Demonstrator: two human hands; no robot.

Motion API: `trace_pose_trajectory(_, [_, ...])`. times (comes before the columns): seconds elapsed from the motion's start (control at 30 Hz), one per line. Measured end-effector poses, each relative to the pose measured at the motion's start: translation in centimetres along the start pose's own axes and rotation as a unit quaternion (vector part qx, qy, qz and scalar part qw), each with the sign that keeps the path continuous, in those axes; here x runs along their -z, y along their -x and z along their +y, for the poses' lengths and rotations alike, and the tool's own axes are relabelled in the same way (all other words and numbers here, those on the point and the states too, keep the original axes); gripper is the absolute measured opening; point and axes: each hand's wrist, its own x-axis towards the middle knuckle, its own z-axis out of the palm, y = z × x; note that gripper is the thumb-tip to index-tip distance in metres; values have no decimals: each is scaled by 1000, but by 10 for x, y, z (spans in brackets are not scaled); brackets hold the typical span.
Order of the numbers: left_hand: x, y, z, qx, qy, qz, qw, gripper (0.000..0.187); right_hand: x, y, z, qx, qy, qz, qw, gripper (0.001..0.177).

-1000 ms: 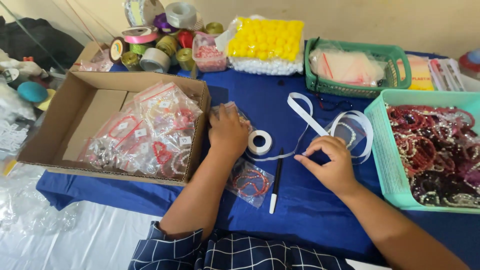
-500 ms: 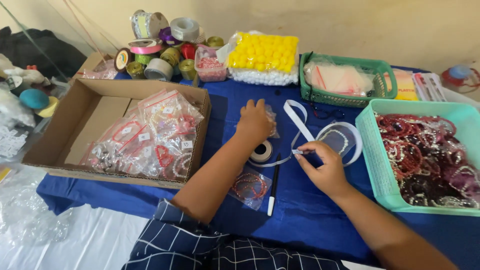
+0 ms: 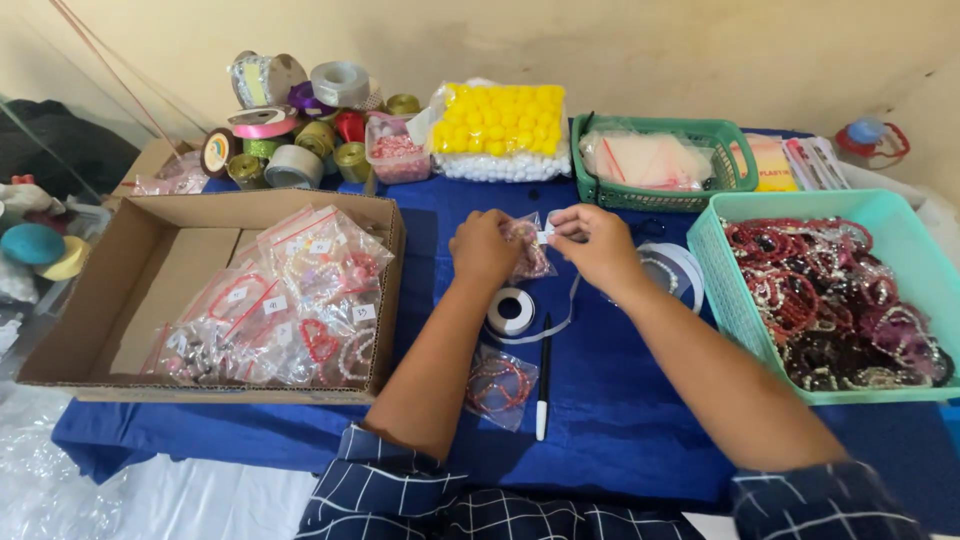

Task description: The person packages several beaded bracelets by placing them into individual plastic bags and writing on labels attached to white ribbons.

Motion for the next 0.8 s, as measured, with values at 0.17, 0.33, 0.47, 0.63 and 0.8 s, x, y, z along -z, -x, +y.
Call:
trace_pose_trajectory(0.17, [8, 8, 8, -19, 188, 54, 980, 22, -18, -23, 32, -73, -116, 2, 991, 23])
trace_pose_trajectory(0.33, [0, 9, 13, -24, 357, 27, 933, 15, -25, -13, 27, -10, -103, 21, 994, 20])
trace_pose_trajectory(0.47, [-4, 11, 16, -48, 399, 18, 915, 17, -23, -3, -3, 24, -19, 73, 997, 15])
trace_pose_trajectory(0.63, [-25, 5, 6, -60, 471, -5, 880, 24, -11, -1, -28, 84, 96, 120, 985, 25])
trace_pose_trajectory(0.8, [-45, -6, -13, -54, 523, -28, 850, 33, -3, -13, -7, 50, 43, 121, 990, 46])
